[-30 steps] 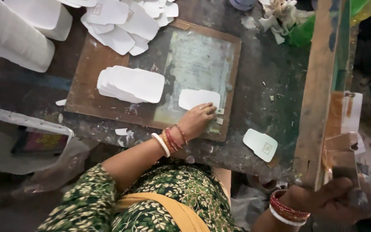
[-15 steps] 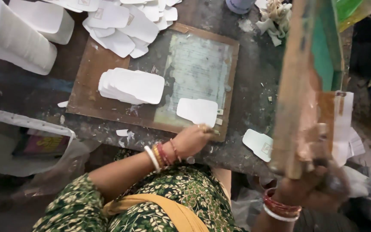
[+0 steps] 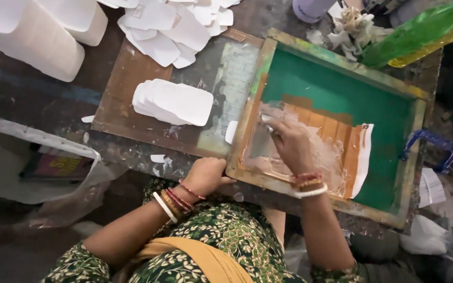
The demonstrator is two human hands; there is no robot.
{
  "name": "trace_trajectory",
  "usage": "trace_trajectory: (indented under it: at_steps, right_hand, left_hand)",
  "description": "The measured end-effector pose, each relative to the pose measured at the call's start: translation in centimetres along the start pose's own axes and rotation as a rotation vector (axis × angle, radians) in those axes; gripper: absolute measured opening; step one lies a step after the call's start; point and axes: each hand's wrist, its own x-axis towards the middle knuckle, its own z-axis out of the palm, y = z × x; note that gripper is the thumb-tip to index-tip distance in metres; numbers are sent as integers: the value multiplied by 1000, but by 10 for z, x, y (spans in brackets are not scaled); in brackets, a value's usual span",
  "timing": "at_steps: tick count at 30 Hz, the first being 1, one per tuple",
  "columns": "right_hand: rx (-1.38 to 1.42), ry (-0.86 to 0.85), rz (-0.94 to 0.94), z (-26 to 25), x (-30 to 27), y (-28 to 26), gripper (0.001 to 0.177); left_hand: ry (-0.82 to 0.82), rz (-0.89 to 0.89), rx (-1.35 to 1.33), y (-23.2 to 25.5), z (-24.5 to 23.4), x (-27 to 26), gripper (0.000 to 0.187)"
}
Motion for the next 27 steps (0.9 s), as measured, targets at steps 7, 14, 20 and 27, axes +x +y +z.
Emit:
trace_trajectory:
  at_steps: [7,14,20,27]
  right_hand:
    - [9,26,-55,23,-72,-34,32]
    - [-48,446,-81,-23,-98,-72,19]
    - [-41,861,-27,-60,-112,-63,20]
    - [-128,914,27,-69,-138,-47,21]
  left_hand:
    - [-23,-56,-44,1,-6,3,49]
    - [-215,157,-519,41,-68,-1,58]
    - [484,319,238,14,-54,73,42]
    - [263,151,19,-45,-16,152,11]
